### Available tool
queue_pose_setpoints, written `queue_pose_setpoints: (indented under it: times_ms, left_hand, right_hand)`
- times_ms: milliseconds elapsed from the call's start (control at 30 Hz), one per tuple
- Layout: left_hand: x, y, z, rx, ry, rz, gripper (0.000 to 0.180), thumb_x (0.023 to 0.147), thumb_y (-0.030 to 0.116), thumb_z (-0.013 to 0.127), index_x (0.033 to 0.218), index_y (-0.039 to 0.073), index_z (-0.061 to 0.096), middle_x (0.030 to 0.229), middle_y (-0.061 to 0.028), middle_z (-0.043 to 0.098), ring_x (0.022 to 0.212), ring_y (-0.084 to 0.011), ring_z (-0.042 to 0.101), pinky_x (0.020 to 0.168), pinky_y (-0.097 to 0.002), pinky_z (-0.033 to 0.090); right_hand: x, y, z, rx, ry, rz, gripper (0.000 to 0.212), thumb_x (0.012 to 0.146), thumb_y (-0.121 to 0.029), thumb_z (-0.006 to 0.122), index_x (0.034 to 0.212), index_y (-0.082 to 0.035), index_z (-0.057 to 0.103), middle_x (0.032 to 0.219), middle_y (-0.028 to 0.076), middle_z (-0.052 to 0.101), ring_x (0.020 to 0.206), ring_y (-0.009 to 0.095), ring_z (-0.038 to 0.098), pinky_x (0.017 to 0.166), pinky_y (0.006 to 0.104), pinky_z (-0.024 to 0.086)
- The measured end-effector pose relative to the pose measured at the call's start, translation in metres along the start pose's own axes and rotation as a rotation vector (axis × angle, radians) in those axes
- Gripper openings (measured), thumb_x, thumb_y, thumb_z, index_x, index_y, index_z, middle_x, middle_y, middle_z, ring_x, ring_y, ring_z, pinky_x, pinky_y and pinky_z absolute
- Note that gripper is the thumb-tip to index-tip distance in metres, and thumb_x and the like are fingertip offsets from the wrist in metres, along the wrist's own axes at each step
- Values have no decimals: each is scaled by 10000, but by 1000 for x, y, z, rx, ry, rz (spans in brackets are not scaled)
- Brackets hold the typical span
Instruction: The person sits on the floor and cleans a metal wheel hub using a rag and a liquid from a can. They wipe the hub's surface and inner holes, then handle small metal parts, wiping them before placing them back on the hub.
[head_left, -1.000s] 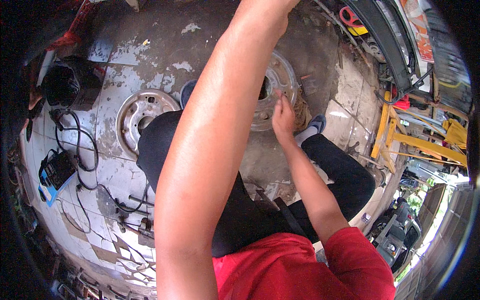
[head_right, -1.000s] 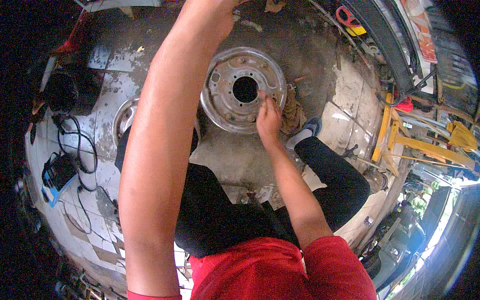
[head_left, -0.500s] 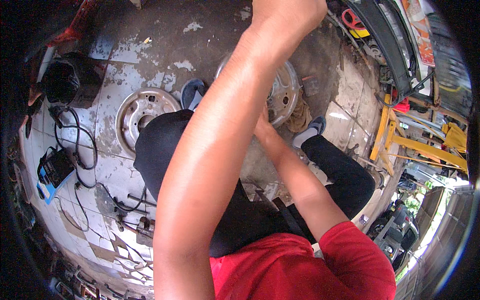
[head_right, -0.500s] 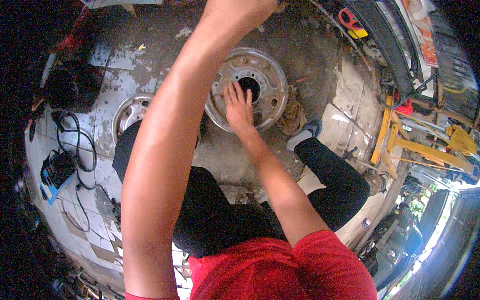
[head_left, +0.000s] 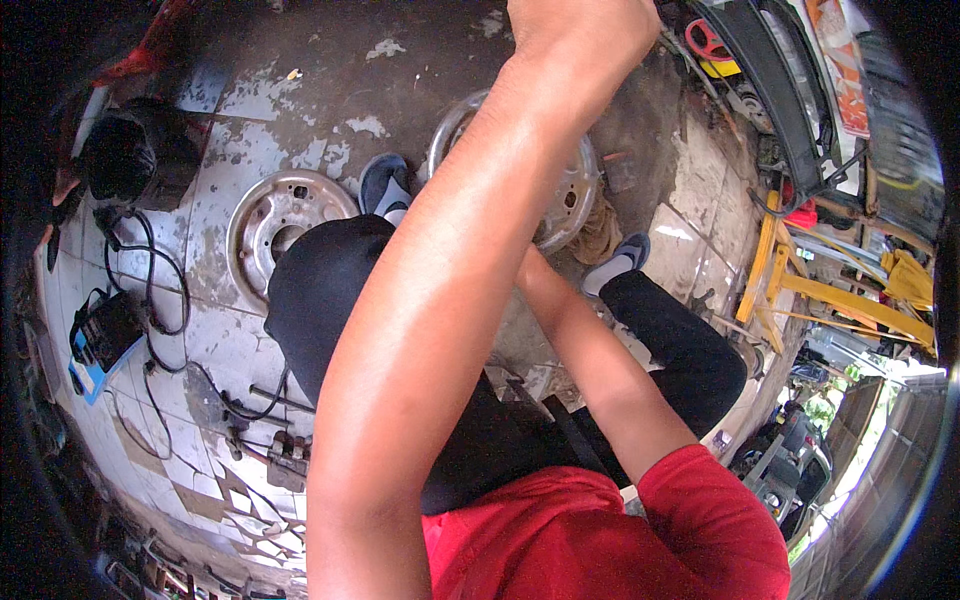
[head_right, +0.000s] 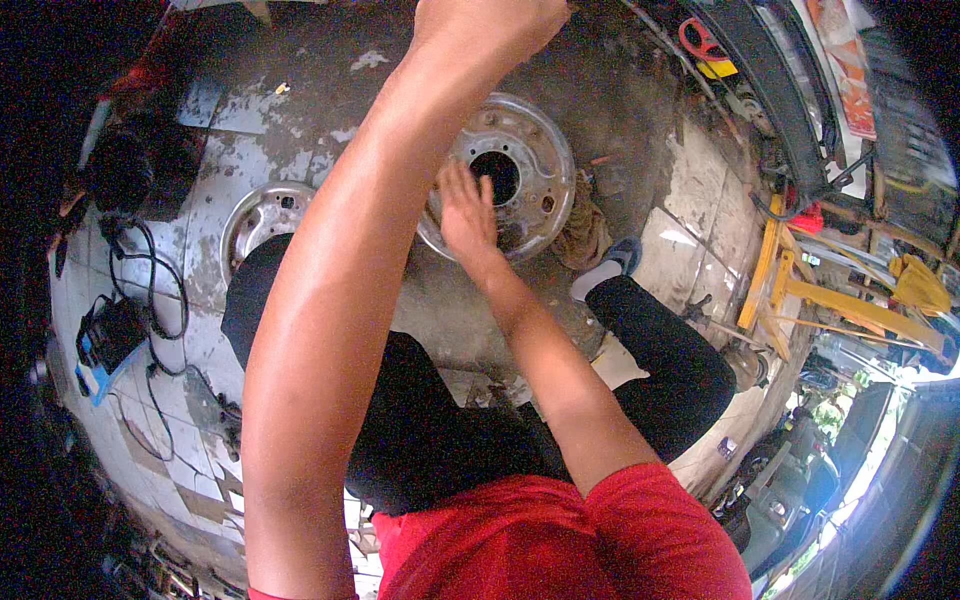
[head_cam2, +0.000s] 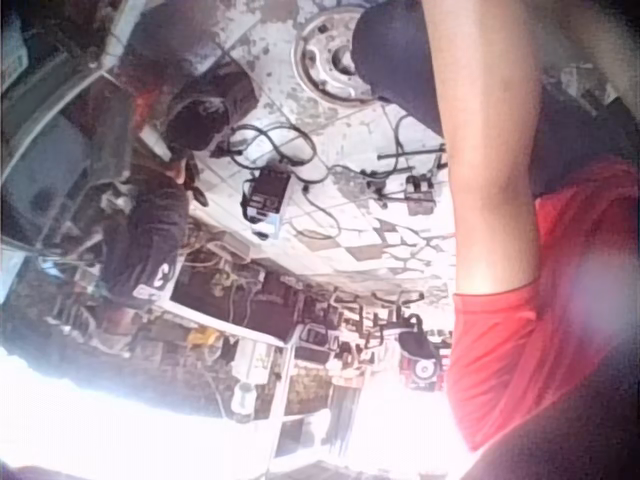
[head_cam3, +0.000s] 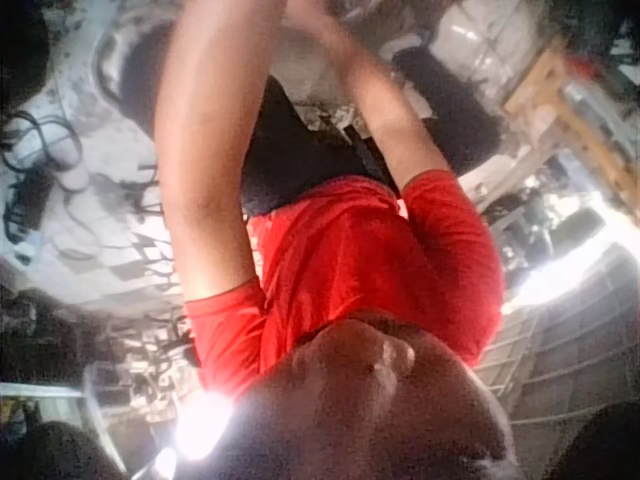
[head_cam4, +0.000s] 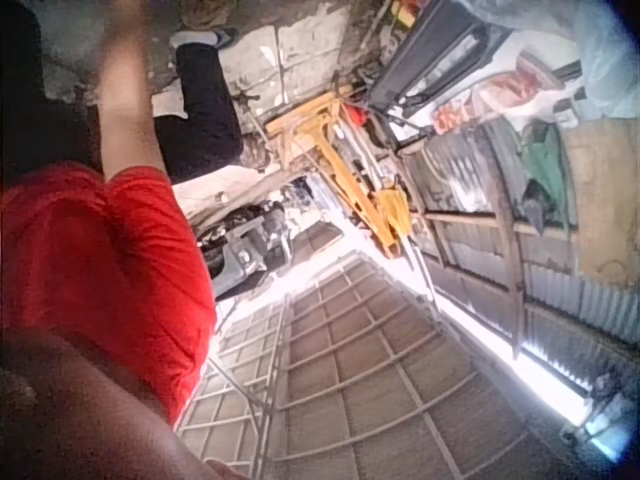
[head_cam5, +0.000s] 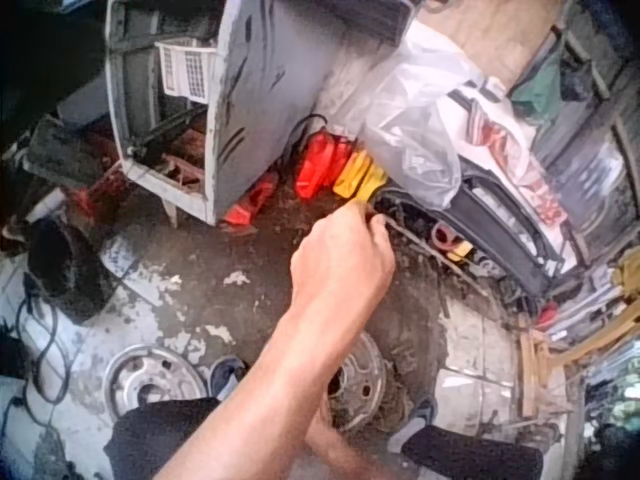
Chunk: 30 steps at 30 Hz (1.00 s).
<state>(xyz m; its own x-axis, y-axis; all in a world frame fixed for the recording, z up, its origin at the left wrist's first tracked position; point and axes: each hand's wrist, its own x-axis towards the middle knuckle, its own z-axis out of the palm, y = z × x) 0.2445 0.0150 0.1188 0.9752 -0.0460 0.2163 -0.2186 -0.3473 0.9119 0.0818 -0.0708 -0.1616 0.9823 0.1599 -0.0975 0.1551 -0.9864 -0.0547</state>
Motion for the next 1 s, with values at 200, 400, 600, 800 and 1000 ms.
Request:
queue_pose_setpoints:
  times_ms: [200,400,600,800,1000]
  left_hand:
    - [-3,-2,0,-7,32,76,288,934,250,541,981,-1,675,924,-248,688,894,-418,668,806,-496,527]
    - [-3,-9,3,81,-89,105,271,924,248,564,942,1,673,898,-247,687,879,-416,672,792,-489,536]
    - [-17,-15,-1,552,-567,176,238,831,152,606,1011,96,751,1028,-141,726,975,-279,710,822,-396,561]
    - [-13,-21,7,367,-274,176,281,904,290,614,896,15,672,865,-218,698,831,-390,694,746,-467,559]
    - [-14,-21,10,362,-236,196,283,891,302,633,881,25,689,857,-201,708,824,-367,708,741,-450,568]
  right_hand:
    - [2,8,8,59,62,150,520,912,-98,428,1423,-1,435,1533,121,374,1441,266,299,1167,538,201]
    - [0,6,0,-31,-10,-30,511,917,-115,429,1417,-11,447,1521,124,387,1440,277,289,1168,543,191]
    - [-5,16,-4,67,22,-24,493,883,-111,481,1370,-46,514,1495,111,426,1410,311,335,1125,568,256]
    - [-4,23,-6,22,23,-89,508,880,-116,477,1385,-63,504,1508,96,407,1421,299,312,1125,576,254]
    - [-5,24,-3,-86,36,-371,477,908,-105,461,1380,-41,497,1477,103,440,1391,308,359,1133,530,276]
